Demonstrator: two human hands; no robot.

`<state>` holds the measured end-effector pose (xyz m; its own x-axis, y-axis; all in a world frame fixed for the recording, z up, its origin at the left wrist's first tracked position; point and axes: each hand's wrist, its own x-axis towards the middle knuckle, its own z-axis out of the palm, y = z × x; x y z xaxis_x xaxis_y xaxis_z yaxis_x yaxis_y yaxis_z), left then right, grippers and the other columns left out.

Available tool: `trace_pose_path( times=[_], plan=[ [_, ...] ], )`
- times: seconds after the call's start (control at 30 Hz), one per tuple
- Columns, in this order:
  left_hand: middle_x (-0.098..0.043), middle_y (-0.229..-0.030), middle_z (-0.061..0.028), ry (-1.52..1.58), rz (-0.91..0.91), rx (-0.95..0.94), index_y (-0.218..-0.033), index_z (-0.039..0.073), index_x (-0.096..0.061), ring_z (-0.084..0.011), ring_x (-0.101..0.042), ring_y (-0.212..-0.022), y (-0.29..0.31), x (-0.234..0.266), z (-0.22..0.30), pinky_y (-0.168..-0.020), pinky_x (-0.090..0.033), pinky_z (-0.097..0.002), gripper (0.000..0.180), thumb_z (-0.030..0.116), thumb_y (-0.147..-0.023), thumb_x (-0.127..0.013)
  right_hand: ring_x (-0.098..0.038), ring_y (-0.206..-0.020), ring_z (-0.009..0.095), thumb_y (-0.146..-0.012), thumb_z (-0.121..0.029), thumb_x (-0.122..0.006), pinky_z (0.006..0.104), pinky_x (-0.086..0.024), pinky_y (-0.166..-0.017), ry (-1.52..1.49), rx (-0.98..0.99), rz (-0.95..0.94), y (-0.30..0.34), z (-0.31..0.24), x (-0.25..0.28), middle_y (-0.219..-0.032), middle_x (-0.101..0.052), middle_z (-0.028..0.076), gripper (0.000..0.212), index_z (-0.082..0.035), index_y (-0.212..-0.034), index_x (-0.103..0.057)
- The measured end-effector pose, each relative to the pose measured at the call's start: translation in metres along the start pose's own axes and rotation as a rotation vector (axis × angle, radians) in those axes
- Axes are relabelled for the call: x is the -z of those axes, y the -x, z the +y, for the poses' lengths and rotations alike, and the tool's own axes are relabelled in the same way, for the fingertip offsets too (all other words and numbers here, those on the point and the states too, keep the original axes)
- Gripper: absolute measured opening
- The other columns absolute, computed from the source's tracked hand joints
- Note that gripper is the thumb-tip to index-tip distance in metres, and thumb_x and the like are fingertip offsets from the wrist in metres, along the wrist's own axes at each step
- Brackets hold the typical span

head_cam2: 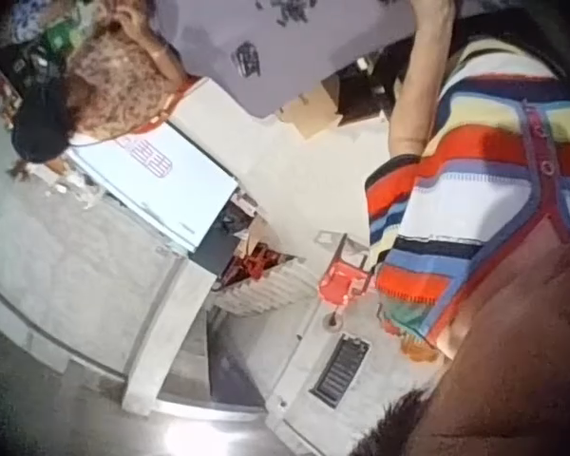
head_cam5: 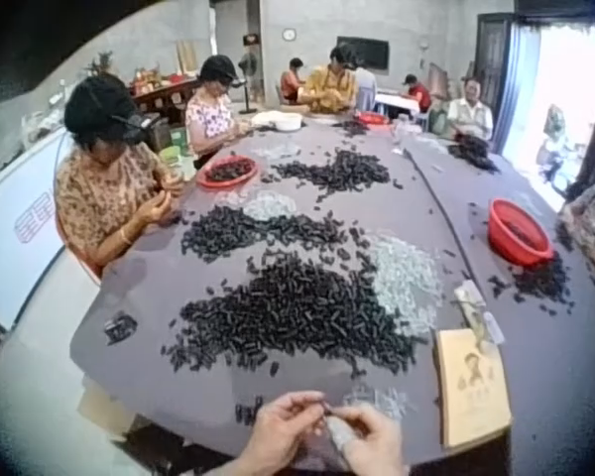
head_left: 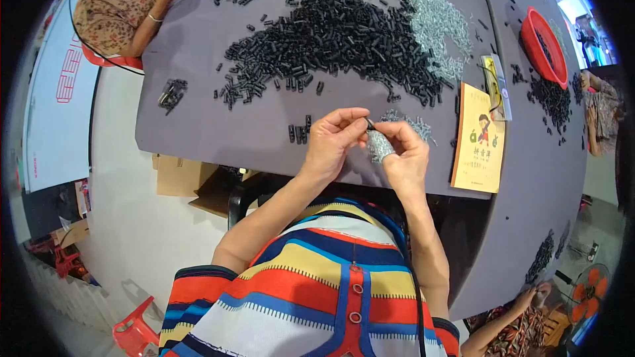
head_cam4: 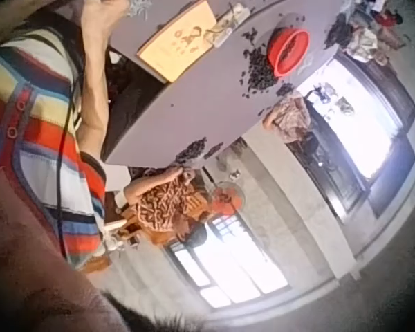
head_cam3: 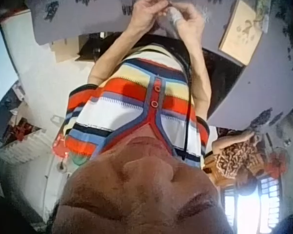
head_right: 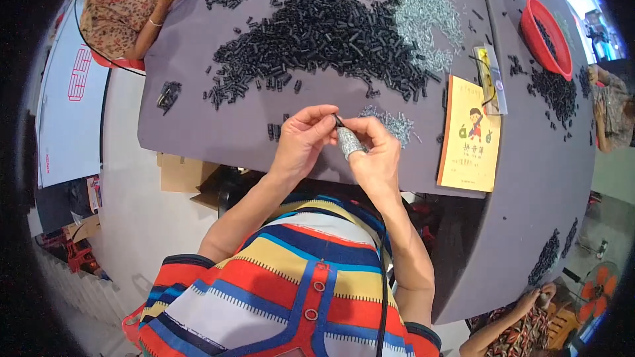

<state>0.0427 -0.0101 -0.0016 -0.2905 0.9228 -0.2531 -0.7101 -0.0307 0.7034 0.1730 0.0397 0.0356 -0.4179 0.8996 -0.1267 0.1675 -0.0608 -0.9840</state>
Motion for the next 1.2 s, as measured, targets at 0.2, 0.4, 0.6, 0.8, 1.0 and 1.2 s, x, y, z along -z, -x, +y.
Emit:
trace_pose_path(
  times=[0.2,0.4,0.6,0.8,1.0,1.2],
  plan=[
    [-0.068,-0.090,-0.0074,0.065,-0.090,-0.021,-0.113,0.000,-0.063,-0.0106,-0.064,-0.073,0.001,0.003,0.000,-0.069,-0.054,-0.0223,0.022,0.004,-0.092,-0.060,-0.065,-0.082,0.009,-0.083,0.004,-0.065,0.0228,-0.050,-0.073,-0.115,0.036,0.005,0.001,0.000,0.001,-0.086,-0.070,0.005,0.014,0.001,-0.097,-0.064],
    [-0.068,-0.092,-0.0078,0.006,-0.030,-0.131,-0.110,0.000,-0.064,-0.0100,-0.062,-0.075,0.004,-0.004,-0.004,-0.069,-0.052,-0.0220,0.020,0.002,-0.091,-0.061,-0.064,-0.078,0.008,-0.082,0.004,-0.065,0.0235,-0.051,-0.069,-0.090,0.119,0.055,0.003,0.003,-0.003,-0.083,-0.069,0.004,0.011,0.000,-0.092,-0.066],
    [-0.066,-0.084,-0.0037,-0.084,0.072,-0.210,-0.104,-0.002,-0.065,-0.0083,-0.058,-0.070,0.006,-0.005,0.002,-0.067,-0.049,-0.0218,0.016,0.003,-0.088,-0.065,-0.066,-0.075,0.010,-0.080,0.003,-0.066,0.0248,-0.051,-0.067,-0.022,0.154,0.031,-0.005,0.003,-0.010,-0.079,-0.069,0.006,0.010,0.001,-0.089,-0.066],
    [-0.065,-0.089,-0.0047,0.017,0.089,-0.236,-0.107,0.001,-0.062,-0.0101,-0.060,-0.074,0.000,0.018,0.025,-0.065,-0.050,-0.0231,0.017,0.003,-0.090,-0.062,-0.067,-0.072,0.015,-0.081,0.003,-0.064,0.0285,-0.052,-0.065,0.025,0.168,-0.113,-0.029,-0.016,-0.037,-0.079,-0.069,0.010,0.010,0.000,-0.090,-0.065],
    [-0.064,-0.088,-0.0036,0.155,0.151,-0.162,-0.109,0.003,-0.059,-0.0103,-0.061,-0.073,0.002,0.029,0.052,-0.066,-0.050,-0.0227,0.019,0.004,-0.090,-0.062,-0.064,-0.067,0.020,-0.077,-0.001,-0.069,0.0306,-0.051,-0.062,0.103,0.351,-0.198,-0.041,-0.026,-0.057,-0.079,-0.066,0.010,0.019,-0.002,-0.095,-0.063],
    [-0.066,-0.093,-0.0098,0.198,-0.013,-0.067,-0.114,0.004,-0.055,-0.0122,-0.061,-0.074,0.008,0.032,0.050,-0.068,-0.049,-0.0236,0.028,0.005,-0.088,-0.065,-0.058,-0.069,0.019,-0.072,0.001,-0.071,0.0299,-0.050,-0.062,0.301,0.358,-0.221,-0.025,-0.023,-0.029,-0.087,-0.062,0.007,0.034,-0.004,-0.105,-0.062]
  ],
)
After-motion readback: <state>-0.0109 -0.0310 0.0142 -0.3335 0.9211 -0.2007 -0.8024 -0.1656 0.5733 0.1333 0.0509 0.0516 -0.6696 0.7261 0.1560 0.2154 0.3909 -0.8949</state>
